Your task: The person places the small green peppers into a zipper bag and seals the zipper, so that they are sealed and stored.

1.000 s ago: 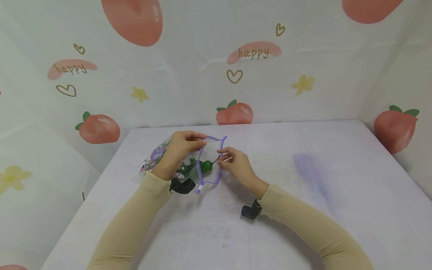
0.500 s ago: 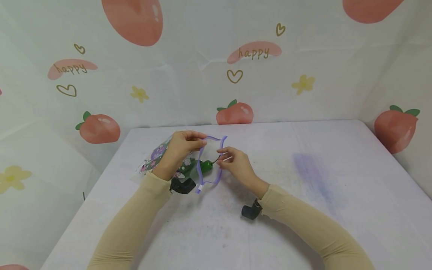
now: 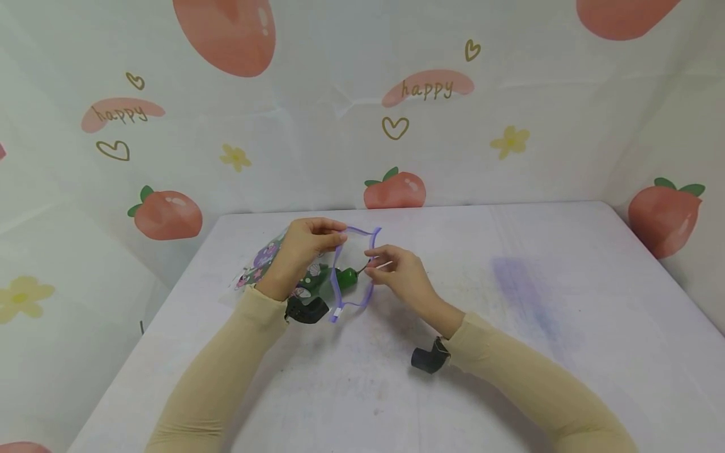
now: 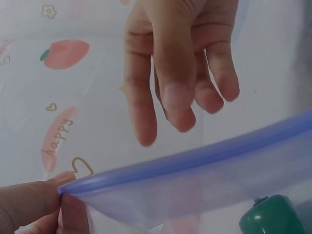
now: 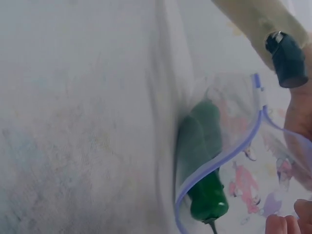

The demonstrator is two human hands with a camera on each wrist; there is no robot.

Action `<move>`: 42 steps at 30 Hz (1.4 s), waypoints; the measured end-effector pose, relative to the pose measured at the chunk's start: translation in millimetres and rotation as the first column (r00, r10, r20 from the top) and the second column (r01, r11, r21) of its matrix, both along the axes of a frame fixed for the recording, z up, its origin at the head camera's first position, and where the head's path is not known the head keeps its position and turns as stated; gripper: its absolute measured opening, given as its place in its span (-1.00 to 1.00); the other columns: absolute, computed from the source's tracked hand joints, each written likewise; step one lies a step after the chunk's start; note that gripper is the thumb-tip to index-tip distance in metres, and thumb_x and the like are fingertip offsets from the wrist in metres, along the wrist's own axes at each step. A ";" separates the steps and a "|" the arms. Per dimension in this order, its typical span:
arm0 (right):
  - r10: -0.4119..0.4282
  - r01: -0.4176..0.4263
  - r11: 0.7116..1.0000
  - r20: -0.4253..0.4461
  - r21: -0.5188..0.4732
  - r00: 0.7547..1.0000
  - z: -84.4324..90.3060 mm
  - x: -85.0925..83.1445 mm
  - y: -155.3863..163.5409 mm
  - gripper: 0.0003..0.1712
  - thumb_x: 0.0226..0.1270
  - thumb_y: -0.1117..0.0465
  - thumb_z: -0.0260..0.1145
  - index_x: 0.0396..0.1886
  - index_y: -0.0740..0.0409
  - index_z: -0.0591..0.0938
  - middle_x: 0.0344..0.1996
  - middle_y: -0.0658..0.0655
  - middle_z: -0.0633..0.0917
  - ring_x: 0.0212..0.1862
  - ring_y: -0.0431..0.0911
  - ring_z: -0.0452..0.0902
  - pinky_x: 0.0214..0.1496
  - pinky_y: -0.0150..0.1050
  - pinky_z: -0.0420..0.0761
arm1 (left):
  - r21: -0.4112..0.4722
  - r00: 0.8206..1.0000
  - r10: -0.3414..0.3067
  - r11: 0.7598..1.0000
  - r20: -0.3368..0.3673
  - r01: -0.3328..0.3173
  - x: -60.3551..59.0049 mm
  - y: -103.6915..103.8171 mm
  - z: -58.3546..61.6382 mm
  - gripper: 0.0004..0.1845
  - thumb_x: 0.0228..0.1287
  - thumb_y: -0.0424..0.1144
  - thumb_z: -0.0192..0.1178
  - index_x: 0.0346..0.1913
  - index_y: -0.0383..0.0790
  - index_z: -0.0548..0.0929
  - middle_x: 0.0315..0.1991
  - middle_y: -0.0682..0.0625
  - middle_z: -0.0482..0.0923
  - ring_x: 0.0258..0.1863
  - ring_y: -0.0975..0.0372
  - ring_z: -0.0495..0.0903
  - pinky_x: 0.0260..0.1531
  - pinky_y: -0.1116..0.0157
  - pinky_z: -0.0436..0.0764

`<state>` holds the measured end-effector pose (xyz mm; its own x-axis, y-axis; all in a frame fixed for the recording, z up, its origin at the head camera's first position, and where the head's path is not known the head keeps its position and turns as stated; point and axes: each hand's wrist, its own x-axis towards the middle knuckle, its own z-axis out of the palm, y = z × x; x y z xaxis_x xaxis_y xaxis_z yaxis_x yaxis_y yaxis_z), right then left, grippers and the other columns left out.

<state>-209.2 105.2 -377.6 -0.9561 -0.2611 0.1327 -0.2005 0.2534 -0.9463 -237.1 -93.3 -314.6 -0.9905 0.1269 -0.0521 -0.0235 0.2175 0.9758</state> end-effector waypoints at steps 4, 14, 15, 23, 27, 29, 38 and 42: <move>0.021 -0.021 1.000 -0.009 0.005 1.000 4.1 6.7 3.3 -0.65 0.27 0.36 0.34 0.06 0.30 0.62 -0.10 0.34 0.69 -0.19 0.09 0.70 -0.15 -0.29 0.70 | 0.006 1.000 0.001 1.000 0.002 -0.001 -0.7 0.0 -0.2 -0.80 0.21 -0.36 0.32 -0.11 -0.34 0.71 -0.23 -0.11 0.65 -0.23 0.18 0.64 -0.07 0.27 0.67; 0.047 -0.048 0.998 0.019 0.042 0.999 7.5 24.0 7.3 -0.70 0.23 0.19 0.41 -0.06 0.19 0.69 -0.22 0.14 0.75 -0.24 -0.06 0.70 -0.17 -0.36 0.66 | 0.008 1.000 0.009 1.000 -0.005 -0.009 -0.5 -0.5 -1.2 -0.80 0.20 -0.36 0.33 -0.12 -0.33 0.72 -0.26 -0.10 0.67 -0.27 0.20 0.64 -0.10 0.28 0.67; 0.053 -0.054 0.998 0.024 0.042 0.998 7.2 25.4 7.2 -0.71 0.23 0.19 0.41 -0.07 0.19 0.70 -0.23 0.14 0.75 -0.25 -0.06 0.70 -0.17 -0.36 0.65 | 0.008 1.000 0.009 1.000 -0.006 -0.009 -0.4 -0.4 -1.2 -0.80 0.20 -0.36 0.33 -0.11 -0.32 0.72 -0.26 -0.10 0.67 -0.26 0.19 0.65 -0.10 0.28 0.67; 0.105 -0.108 0.993 0.065 0.037 0.992 3.2 35.9 4.0 -0.73 0.24 0.18 0.41 -0.11 0.21 0.70 -0.26 0.20 0.75 -0.29 -0.03 0.68 -0.19 -0.34 0.65 | 0.010 1.000 0.010 1.000 -0.006 -0.010 -1.3 -0.2 -2.0 -0.75 0.19 -0.33 0.35 -0.08 -0.34 0.71 -0.28 -0.06 0.67 -0.26 0.21 0.64 -0.09 0.26 0.67; 0.140 -0.144 0.989 0.101 0.032 0.985 -0.4 39.8 0.7 -0.71 0.26 0.18 0.38 -0.11 0.29 0.69 -0.27 0.30 0.74 -0.28 0.08 0.67 -0.19 -0.28 0.66 | 0.019 1.000 0.010 1.000 -0.006 -0.010 -1.3 0.3 -1.5 -0.76 0.18 -0.35 0.35 -0.09 -0.34 0.72 -0.27 -0.07 0.67 -0.26 0.21 0.65 -0.08 0.26 0.67; 0.157 -0.163 0.986 0.126 0.036 0.979 -2.7 41.9 -1.1 -0.70 0.27 0.17 0.37 -0.12 0.32 0.69 -0.28 0.32 0.74 -0.28 0.12 0.67 -0.19 -0.21 0.66 | 0.021 1.000 0.011 1.000 -0.004 -0.011 -0.9 0.6 -0.9 -0.78 0.19 -0.36 0.34 -0.10 -0.33 0.72 -0.26 -0.09 0.67 -0.25 0.19 0.65 -0.08 0.26 0.67; 0.242 -0.250 0.968 0.174 0.026 0.954 -12.6 46.0 -9.8 -0.71 0.28 0.19 0.36 -0.17 0.37 0.68 -0.32 0.33 0.73 -0.33 0.00 0.67 -0.22 -0.17 0.69 | 0.037 1.000 0.013 0.999 0.004 -0.013 -3.3 2.0 -1.0 -0.75 0.19 -0.38 0.33 -0.07 -0.40 0.70 -0.25 -0.09 0.65 -0.21 0.14 0.65 -0.09 0.30 0.67; 0.249 -0.256 0.967 0.203 0.008 0.947 -15.3 46.7 -13.6 -0.71 0.28 0.20 0.36 -0.15 0.36 0.68 -0.30 0.34 0.73 -0.31 0.02 0.67 -0.23 -0.23 0.69 | 0.044 1.000 0.009 0.999 0.004 -0.009 -4.8 2.0 -2.1 -0.73 0.19 -0.38 0.33 -0.05 -0.41 0.69 -0.27 -0.07 0.65 -0.24 0.18 0.65 -0.09 0.30 0.67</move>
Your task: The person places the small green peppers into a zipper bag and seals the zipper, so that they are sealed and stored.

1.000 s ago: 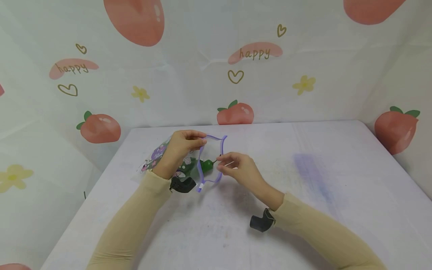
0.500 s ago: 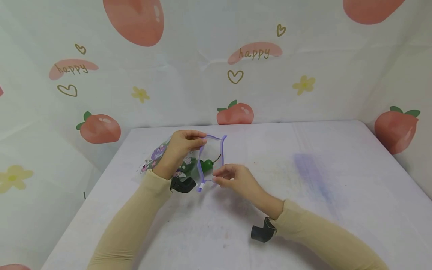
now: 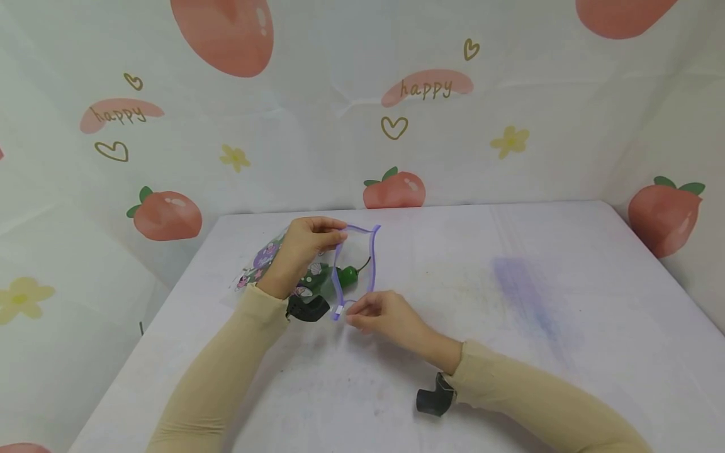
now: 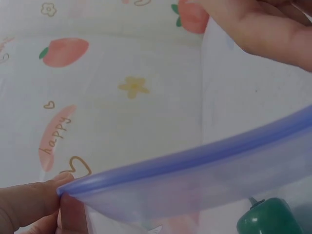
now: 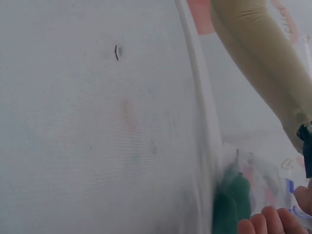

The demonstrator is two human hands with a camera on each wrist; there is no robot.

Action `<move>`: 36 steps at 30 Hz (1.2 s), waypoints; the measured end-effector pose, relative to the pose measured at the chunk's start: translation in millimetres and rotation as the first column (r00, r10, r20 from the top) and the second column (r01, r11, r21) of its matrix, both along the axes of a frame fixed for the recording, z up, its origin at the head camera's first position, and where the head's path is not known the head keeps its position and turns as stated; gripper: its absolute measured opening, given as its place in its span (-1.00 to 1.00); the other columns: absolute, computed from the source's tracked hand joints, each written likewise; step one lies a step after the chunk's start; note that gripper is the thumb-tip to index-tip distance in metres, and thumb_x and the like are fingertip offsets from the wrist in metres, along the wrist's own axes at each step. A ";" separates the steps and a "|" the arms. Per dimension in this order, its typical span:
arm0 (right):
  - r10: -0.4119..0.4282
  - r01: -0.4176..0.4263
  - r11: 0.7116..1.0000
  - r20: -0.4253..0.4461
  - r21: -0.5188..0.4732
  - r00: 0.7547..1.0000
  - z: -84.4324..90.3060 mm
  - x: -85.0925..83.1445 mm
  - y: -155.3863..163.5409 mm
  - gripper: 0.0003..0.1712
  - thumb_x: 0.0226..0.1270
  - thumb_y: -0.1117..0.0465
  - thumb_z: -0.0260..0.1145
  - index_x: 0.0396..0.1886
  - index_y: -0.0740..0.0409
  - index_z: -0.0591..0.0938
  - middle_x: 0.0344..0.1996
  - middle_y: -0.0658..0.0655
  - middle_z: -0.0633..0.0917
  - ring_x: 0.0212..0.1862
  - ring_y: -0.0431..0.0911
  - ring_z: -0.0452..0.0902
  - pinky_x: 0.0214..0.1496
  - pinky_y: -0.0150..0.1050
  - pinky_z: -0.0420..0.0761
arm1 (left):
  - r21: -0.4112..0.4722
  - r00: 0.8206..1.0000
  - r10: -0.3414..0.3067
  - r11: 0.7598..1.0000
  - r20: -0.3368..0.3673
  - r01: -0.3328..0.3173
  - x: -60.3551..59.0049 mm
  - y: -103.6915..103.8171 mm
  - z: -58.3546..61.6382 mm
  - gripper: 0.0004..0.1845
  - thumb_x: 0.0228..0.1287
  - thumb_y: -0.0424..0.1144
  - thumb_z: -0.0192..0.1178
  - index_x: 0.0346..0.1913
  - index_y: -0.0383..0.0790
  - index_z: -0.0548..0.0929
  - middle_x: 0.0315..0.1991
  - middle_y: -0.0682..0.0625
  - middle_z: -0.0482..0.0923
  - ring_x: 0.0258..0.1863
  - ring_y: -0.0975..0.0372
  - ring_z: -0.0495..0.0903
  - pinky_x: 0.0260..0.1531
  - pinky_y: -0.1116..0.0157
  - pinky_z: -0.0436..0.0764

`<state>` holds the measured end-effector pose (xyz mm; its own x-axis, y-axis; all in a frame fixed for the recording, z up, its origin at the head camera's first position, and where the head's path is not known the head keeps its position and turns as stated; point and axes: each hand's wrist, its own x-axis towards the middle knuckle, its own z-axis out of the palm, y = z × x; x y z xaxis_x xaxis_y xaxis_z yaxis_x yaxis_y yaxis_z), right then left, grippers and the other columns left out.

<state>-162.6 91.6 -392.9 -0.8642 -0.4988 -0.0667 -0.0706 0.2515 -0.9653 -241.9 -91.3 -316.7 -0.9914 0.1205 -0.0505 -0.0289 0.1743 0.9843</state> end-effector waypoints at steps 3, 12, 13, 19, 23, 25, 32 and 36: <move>0.003 -0.003 1.000 0.012 -0.008 1.000 -2.0 -0.3 -2.6 -0.70 0.28 0.20 0.36 -0.14 0.36 0.68 -0.30 0.34 0.73 -0.30 0.05 0.68 -0.24 -0.27 0.69 | 0.001 1.000 -0.005 1.000 -0.010 0.005 -0.2 -0.7 -0.7 -0.73 0.19 -0.37 0.33 -0.05 -0.41 0.69 -0.28 -0.06 0.65 -0.26 0.22 0.64 -0.10 0.30 0.67; 0.005 -0.004 1.000 0.028 -0.017 1.000 -5.8 -5.1 -11.4 -0.73 0.27 0.23 0.36 -0.18 0.38 0.66 -0.30 0.35 0.72 -0.36 -0.06 0.66 -0.26 -0.23 0.69 | 0.013 1.000 -0.010 1.000 -0.015 0.011 -0.5 -0.7 -0.3 -0.72 0.19 -0.38 0.33 -0.04 -0.42 0.68 -0.32 -0.02 0.64 -0.27 0.22 0.63 -0.10 0.30 0.67; 0.003 -0.003 1.000 0.029 -0.017 1.000 -5.7 -5.5 -12.3 -0.74 0.27 0.22 0.36 -0.19 0.37 0.66 -0.31 0.35 0.72 -0.37 -0.08 0.65 -0.26 -0.24 0.68 | 0.012 1.000 -0.008 1.000 -0.013 0.008 -0.5 -0.6 -0.2 -0.72 0.19 -0.38 0.33 -0.05 -0.42 0.68 -0.33 -0.02 0.64 -0.28 0.22 0.63 -0.11 0.30 0.67; -0.021 0.022 1.000 0.043 -0.015 0.999 -5.5 -6.0 -15.6 -0.72 0.26 0.17 0.37 -0.23 0.35 0.65 -0.36 0.31 0.72 -0.41 -0.12 0.63 -0.28 -0.28 0.67 | 0.010 1.000 0.002 1.000 0.001 -0.002 -0.2 -1.0 -0.5 -0.71 0.19 -0.37 0.34 -0.03 -0.42 0.68 -0.32 -0.02 0.64 -0.27 0.22 0.64 -0.08 0.30 0.66; -0.022 0.023 0.999 0.054 -0.027 0.998 -4.4 -5.8 -16.6 -0.72 0.27 0.18 0.36 -0.25 0.37 0.65 -0.37 0.32 0.71 -0.40 -0.10 0.64 -0.24 -0.20 0.70 | 0.006 1.000 0.001 1.000 0.002 -0.001 -0.1 -0.8 -0.8 -0.71 0.20 -0.36 0.33 -0.03 -0.42 0.68 -0.32 -0.02 0.64 -0.20 0.14 0.65 -0.07 0.30 0.66; -0.017 0.018 0.999 0.054 -0.028 0.998 -3.7 -5.8 -17.1 -0.73 0.28 0.19 0.36 -0.26 0.37 0.65 -0.38 0.31 0.71 -0.40 -0.10 0.63 -0.23 -0.17 0.70 | 0.004 1.000 0.002 1.000 0.001 -0.002 -0.2 -0.5 -1.2 -0.71 0.19 -0.36 0.34 -0.04 -0.41 0.68 -0.31 -0.03 0.65 -0.18 0.11 0.66 -0.08 0.30 0.66; -0.002 0.004 1.000 0.051 -0.022 0.999 -4.1 -6.3 -17.7 -0.76 0.29 0.21 0.34 -0.30 0.37 0.63 -0.41 0.31 0.70 -0.42 -0.11 0.60 -0.23 -0.15 0.70 | 0.009 1.000 0.008 1.000 0.008 -0.008 -0.5 0.6 -1.3 -0.71 0.19 -0.39 0.33 -0.03 -0.44 0.67 -0.30 -0.04 0.64 -0.26 0.21 0.64 -0.11 0.32 0.67; -0.003 0.004 1.000 0.051 -0.026 0.999 -4.3 -6.2 -17.8 -0.77 0.29 0.21 0.34 -0.31 0.36 0.61 -0.43 0.29 0.70 -0.43 -0.12 0.60 -0.24 -0.15 0.69 | 0.004 1.000 -0.002 1.000 0.003 0.002 -0.7 0.2 -2.3 -0.71 0.19 -0.38 0.33 -0.03 -0.43 0.67 -0.27 -0.06 0.65 -0.26 0.22 0.64 -0.10 0.31 0.67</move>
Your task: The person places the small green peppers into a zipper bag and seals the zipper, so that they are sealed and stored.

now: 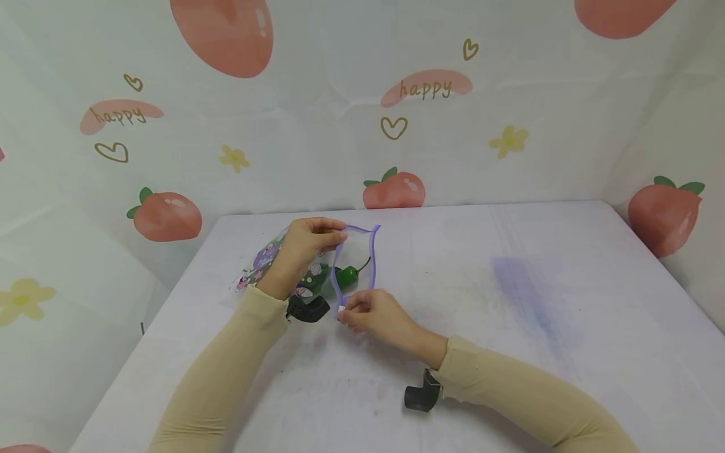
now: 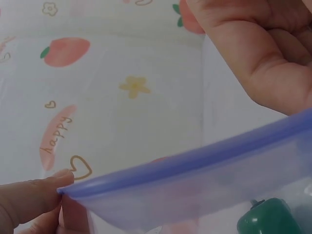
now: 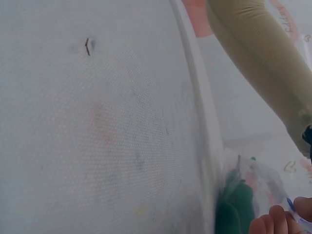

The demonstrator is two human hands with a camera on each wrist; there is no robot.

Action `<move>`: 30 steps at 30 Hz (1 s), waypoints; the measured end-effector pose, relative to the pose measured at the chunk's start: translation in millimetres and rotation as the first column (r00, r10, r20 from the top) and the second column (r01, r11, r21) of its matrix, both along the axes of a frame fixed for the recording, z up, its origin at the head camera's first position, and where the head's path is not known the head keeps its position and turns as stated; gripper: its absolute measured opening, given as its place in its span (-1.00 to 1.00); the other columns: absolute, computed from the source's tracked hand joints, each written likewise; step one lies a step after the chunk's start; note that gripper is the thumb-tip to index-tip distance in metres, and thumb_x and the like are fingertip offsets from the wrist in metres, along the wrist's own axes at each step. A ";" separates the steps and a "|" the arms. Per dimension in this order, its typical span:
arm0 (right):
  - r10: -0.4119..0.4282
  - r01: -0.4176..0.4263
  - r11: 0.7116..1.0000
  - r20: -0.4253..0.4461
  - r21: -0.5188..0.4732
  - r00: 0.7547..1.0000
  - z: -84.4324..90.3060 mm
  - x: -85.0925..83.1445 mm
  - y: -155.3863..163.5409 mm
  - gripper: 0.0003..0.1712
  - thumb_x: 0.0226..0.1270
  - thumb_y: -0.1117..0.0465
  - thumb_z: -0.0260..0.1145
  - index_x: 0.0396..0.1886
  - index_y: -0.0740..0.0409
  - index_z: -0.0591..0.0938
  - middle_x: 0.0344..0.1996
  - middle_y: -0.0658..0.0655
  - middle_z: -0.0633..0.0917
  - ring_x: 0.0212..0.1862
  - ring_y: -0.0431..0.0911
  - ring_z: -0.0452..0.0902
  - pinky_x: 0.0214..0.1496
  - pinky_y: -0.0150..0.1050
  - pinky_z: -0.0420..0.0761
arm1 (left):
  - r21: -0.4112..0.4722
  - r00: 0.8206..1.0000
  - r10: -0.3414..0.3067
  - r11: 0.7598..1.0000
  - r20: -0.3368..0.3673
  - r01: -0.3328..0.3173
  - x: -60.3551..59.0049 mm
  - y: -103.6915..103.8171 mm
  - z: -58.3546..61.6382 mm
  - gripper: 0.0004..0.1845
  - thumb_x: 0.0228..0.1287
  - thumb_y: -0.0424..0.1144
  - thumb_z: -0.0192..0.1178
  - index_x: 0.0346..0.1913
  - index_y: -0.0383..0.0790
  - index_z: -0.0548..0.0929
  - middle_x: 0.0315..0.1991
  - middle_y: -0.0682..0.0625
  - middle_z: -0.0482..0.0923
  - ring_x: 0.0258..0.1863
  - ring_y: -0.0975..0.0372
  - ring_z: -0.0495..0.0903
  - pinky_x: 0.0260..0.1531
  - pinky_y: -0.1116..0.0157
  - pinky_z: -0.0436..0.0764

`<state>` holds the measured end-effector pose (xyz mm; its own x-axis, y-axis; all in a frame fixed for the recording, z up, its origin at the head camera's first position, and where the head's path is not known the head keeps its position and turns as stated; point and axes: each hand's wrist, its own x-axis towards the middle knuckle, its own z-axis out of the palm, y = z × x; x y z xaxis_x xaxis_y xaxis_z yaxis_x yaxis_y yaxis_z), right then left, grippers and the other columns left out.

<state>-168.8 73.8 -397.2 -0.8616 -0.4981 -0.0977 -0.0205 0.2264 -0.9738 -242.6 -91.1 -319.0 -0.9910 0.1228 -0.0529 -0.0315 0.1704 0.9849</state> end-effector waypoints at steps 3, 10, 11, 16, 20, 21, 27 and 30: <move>0.000 0.000 1.000 -0.006 -0.004 1.000 1.5 0.7 0.2 -0.78 0.29 0.22 0.33 -0.32 0.36 0.60 -0.43 0.30 0.69 -0.44 -0.14 0.59 -0.24 -0.15 0.69 | -0.035 1.000 -0.027 0.999 0.001 0.027 1.6 -1.4 0.4 -0.72 0.21 -0.31 0.34 -0.04 -0.36 0.69 -0.21 -0.07 0.67 -0.21 0.21 0.64 -0.05 0.29 0.65; -0.006 0.006 1.000 -0.018 0.002 1.000 3.0 -1.2 3.5 -0.80 0.30 0.25 0.32 -0.29 0.36 0.62 -0.40 0.35 0.69 -0.43 -0.15 0.58 -0.26 -0.26 0.67 | -0.120 0.989 -0.144 0.983 -0.025 0.140 11.6 -12.4 4.3 -0.74 0.28 -0.21 0.27 -0.03 -0.25 0.68 -0.01 -0.05 0.64 -0.03 0.14 0.64 0.08 0.20 0.60; -0.009 0.009 1.000 -0.021 0.003 1.000 2.8 -2.0 4.3 -0.80 0.30 0.25 0.32 -0.29 0.36 0.62 -0.39 0.36 0.69 -0.42 -0.14 0.58 -0.26 -0.26 0.67 | -0.131 0.988 -0.155 0.980 -0.028 0.150 14.3 -14.1 5.7 -0.75 0.29 -0.21 0.26 -0.03 -0.24 0.68 0.00 -0.05 0.64 -0.04 0.14 0.64 0.06 0.20 0.61; -0.021 0.022 1.000 -0.030 0.005 0.999 3.6 -4.9 8.1 -0.79 0.31 0.25 0.30 -0.27 0.38 0.62 -0.36 0.36 0.70 -0.41 -0.15 0.60 -0.24 -0.22 0.68 | -0.216 0.980 -0.196 0.959 -0.041 0.182 34.5 -20.3 10.1 -0.77 0.28 -0.21 0.26 -0.06 -0.21 0.70 -0.10 -0.07 0.68 -0.18 0.12 0.66 -0.07 0.14 0.66; -0.028 0.028 1.000 -0.038 -0.011 0.999 5.4 -6.2 10.9 -0.78 0.32 0.23 0.29 -0.28 0.36 0.62 -0.36 0.32 0.72 -0.40 -0.18 0.61 -0.26 -0.24 0.69 | -0.233 0.973 -0.230 0.947 -0.021 0.219 57.6 -24.1 6.8 -0.78 0.28 -0.20 0.27 -0.07 -0.18 0.71 -0.18 -0.10 0.71 -0.24 0.10 0.64 -0.14 0.11 0.65; -0.025 0.024 1.000 -0.050 -0.018 0.998 5.4 -6.6 11.8 -0.78 0.33 0.23 0.28 -0.29 0.37 0.62 -0.37 0.31 0.72 -0.40 -0.18 0.61 -0.26 -0.24 0.70 | -0.227 0.970 -0.243 0.946 -0.016 0.233 63.0 -24.7 4.8 -0.78 0.29 -0.20 0.26 -0.06 -0.19 0.70 -0.21 -0.10 0.70 -0.23 0.08 0.63 -0.16 0.14 0.66; -0.042 0.041 0.999 -0.061 -0.014 0.997 6.1 -9.6 15.4 -0.76 0.35 0.25 0.26 -0.28 0.42 0.61 -0.37 0.32 0.70 -0.37 -0.18 0.60 -0.25 -0.24 0.70 | -0.160 0.948 -0.318 0.935 0.019 0.317 87.4 -26.3 -16.1 -0.73 0.38 -0.21 0.17 -0.07 -0.39 0.66 -0.28 -0.22 0.65 -0.23 -0.08 0.63 -0.25 0.27 0.69; -0.058 0.058 0.998 -0.047 -0.005 0.997 5.6 -11.1 16.0 -0.77 0.35 0.28 0.26 -0.25 0.45 0.59 -0.36 0.35 0.69 -0.35 -0.17 0.58 -0.23 -0.23 0.70 | -0.140 0.946 -0.317 0.936 0.063 0.323 95.4 -26.4 -27.6 -0.71 0.43 -0.23 0.10 -0.07 -0.45 0.65 -0.28 -0.27 0.64 -0.30 0.02 0.66 -0.27 0.28 0.69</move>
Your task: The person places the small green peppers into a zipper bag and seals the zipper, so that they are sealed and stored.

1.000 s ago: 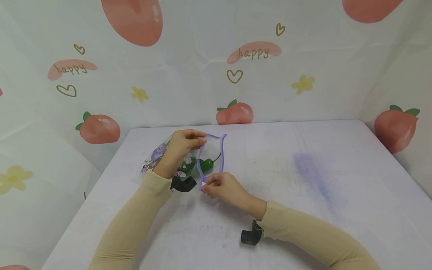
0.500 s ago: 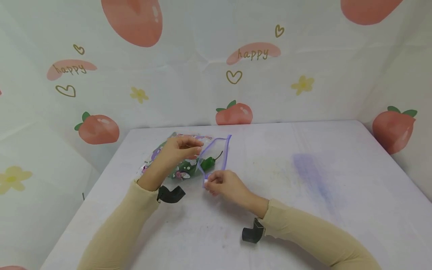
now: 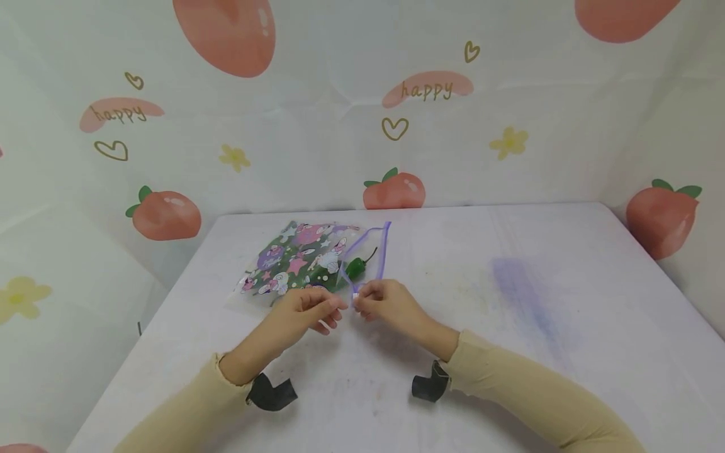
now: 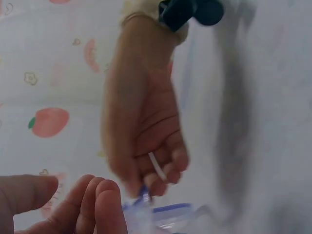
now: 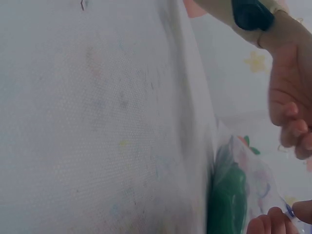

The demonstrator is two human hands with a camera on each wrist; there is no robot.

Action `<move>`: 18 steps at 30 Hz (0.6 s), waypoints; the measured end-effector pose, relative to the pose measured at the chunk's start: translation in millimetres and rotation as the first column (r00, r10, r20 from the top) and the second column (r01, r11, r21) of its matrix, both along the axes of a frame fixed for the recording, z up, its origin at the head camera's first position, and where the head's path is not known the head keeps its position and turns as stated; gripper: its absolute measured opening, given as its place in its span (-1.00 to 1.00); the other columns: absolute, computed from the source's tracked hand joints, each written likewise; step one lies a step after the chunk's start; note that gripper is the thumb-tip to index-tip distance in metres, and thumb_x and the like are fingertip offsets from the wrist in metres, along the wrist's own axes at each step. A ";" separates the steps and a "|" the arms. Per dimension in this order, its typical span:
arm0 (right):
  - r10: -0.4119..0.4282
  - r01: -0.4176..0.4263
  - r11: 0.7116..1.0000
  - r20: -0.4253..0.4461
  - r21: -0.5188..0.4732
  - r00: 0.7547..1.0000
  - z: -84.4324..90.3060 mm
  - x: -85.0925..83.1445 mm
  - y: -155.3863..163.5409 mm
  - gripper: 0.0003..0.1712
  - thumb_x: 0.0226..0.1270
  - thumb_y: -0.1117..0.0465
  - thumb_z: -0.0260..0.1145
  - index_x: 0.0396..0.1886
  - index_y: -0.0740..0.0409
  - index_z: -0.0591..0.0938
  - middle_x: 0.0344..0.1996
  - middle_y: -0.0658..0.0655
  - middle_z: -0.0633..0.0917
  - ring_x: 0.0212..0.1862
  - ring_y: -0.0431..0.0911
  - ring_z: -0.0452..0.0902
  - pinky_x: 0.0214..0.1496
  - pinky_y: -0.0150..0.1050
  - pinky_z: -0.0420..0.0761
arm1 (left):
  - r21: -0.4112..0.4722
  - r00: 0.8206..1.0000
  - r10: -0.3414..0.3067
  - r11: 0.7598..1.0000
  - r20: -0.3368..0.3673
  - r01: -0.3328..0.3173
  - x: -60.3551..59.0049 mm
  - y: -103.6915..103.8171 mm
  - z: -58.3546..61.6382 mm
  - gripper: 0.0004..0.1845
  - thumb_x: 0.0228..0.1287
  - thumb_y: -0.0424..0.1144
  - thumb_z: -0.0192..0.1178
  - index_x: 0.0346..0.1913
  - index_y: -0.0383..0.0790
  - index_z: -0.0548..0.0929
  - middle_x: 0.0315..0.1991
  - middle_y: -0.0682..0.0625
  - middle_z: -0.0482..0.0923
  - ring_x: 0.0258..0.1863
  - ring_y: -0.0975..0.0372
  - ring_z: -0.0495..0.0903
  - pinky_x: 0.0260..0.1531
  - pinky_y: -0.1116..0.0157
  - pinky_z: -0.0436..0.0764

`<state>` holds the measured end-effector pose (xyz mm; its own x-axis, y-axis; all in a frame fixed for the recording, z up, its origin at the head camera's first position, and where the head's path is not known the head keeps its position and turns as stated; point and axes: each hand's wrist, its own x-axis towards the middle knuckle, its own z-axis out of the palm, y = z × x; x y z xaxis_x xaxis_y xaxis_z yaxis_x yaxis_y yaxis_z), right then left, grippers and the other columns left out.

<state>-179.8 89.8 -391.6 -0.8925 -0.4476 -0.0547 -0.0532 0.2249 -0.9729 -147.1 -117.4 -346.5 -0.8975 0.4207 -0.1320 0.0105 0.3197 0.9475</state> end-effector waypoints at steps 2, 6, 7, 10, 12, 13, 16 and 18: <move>-0.006 0.006 1.000 0.001 -0.001 1.000 -0.7 -0.5 0.3 -0.77 0.35 0.28 0.26 -0.25 0.45 0.59 -0.36 0.34 0.69 -0.35 -0.17 0.58 -0.23 -0.23 0.70 | 0.018 0.999 0.004 1.000 0.051 -0.005 3.7 -0.3 -8.7 -0.70 0.45 -0.25 0.06 -0.06 -0.47 0.64 -0.29 -0.25 0.65 -0.35 0.14 0.66 -0.28 0.29 0.69; -0.011 0.011 1.000 0.006 -0.008 1.000 -1.9 -0.6 0.8 -0.77 0.34 0.28 0.26 -0.26 0.45 0.58 -0.36 0.33 0.69 -0.35 -0.18 0.58 -0.23 -0.24 0.70 | 0.083 0.979 -0.012 0.997 0.206 -0.006 8.2 0.1 -29.1 -0.65 0.47 -0.26 0.03 0.04 -0.53 0.58 -0.37 -0.07 0.66 -0.41 0.32 0.63 -0.30 0.32 0.69; -0.012 0.012 1.000 0.007 -0.010 1.000 -2.2 -0.6 0.9 -0.78 0.34 0.29 0.26 -0.26 0.45 0.58 -0.36 0.32 0.69 -0.35 -0.19 0.58 -0.23 -0.24 0.70 | 0.105 0.969 -0.016 0.994 0.247 -0.010 9.3 0.5 -34.1 -0.65 0.47 -0.26 0.03 0.06 -0.53 0.57 -0.38 -0.02 0.65 -0.41 0.33 0.62 -0.31 0.34 0.69; -0.009 0.009 1.000 0.006 -0.009 1.000 -2.4 -0.5 0.8 -0.78 0.34 0.29 0.26 -0.26 0.45 0.58 -0.36 0.33 0.69 -0.36 -0.20 0.58 -0.24 -0.25 0.70 | 0.204 0.932 -0.001 0.976 0.364 -0.078 12.6 3.0 -46.9 -0.65 0.45 -0.27 0.05 0.06 -0.54 0.52 -0.39 0.06 0.61 -0.40 0.34 0.61 -0.30 0.38 0.67; -0.009 0.009 1.000 0.009 -0.005 1.000 -2.1 -0.2 0.6 -0.78 0.35 0.29 0.26 -0.26 0.45 0.58 -0.36 0.32 0.69 -0.36 -0.20 0.58 -0.24 -0.26 0.70 | 0.289 0.906 0.025 0.944 0.424 -0.161 14.1 5.2 -53.0 -0.72 0.44 -0.29 0.05 -0.01 -0.50 0.52 -0.37 0.05 0.58 -0.37 0.34 0.60 -0.27 0.42 0.66; -0.008 0.008 1.000 0.009 -0.003 1.000 -2.0 -0.1 0.4 -0.78 0.35 0.29 0.26 -0.26 0.45 0.58 -0.36 0.31 0.69 -0.36 -0.20 0.58 -0.24 -0.26 0.70 | 0.332 0.891 0.041 0.920 0.453 -0.211 14.7 6.4 -55.3 -0.77 0.44 -0.31 0.05 -0.05 -0.46 0.52 -0.35 0.04 0.57 -0.35 0.34 0.59 -0.25 0.43 0.65; -0.010 0.010 1.000 0.011 0.003 1.000 -1.6 0.4 -0.2 -0.78 0.35 0.28 0.25 -0.26 0.44 0.58 -0.37 0.28 0.69 -0.36 -0.20 0.57 -0.24 -0.27 0.70 | 0.443 0.852 0.074 0.829 0.519 -0.342 15.2 9.9 -59.8 -0.91 0.44 -0.36 0.04 -0.17 -0.32 0.52 -0.31 0.01 0.56 -0.28 0.32 0.59 -0.18 0.46 0.63; -0.010 0.010 1.000 0.007 0.004 1.000 -1.5 0.8 -0.5 -0.78 0.35 0.28 0.25 -0.27 0.44 0.58 -0.38 0.27 0.69 -0.36 -0.20 0.56 -0.24 -0.27 0.69 | 0.498 0.831 0.081 0.767 0.550 -0.404 14.8 12.6 -60.8 -0.92 0.44 -0.38 0.02 -0.20 -0.29 0.52 -0.29 0.00 0.55 -0.26 0.31 0.58 -0.15 0.47 0.62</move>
<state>-179.0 89.3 -393.1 -0.8964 -0.4388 -0.0627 -0.0442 0.2293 -0.9724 -132.4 -104.9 -407.4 -0.8656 0.3345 -0.3725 -0.4822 -0.3568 0.8001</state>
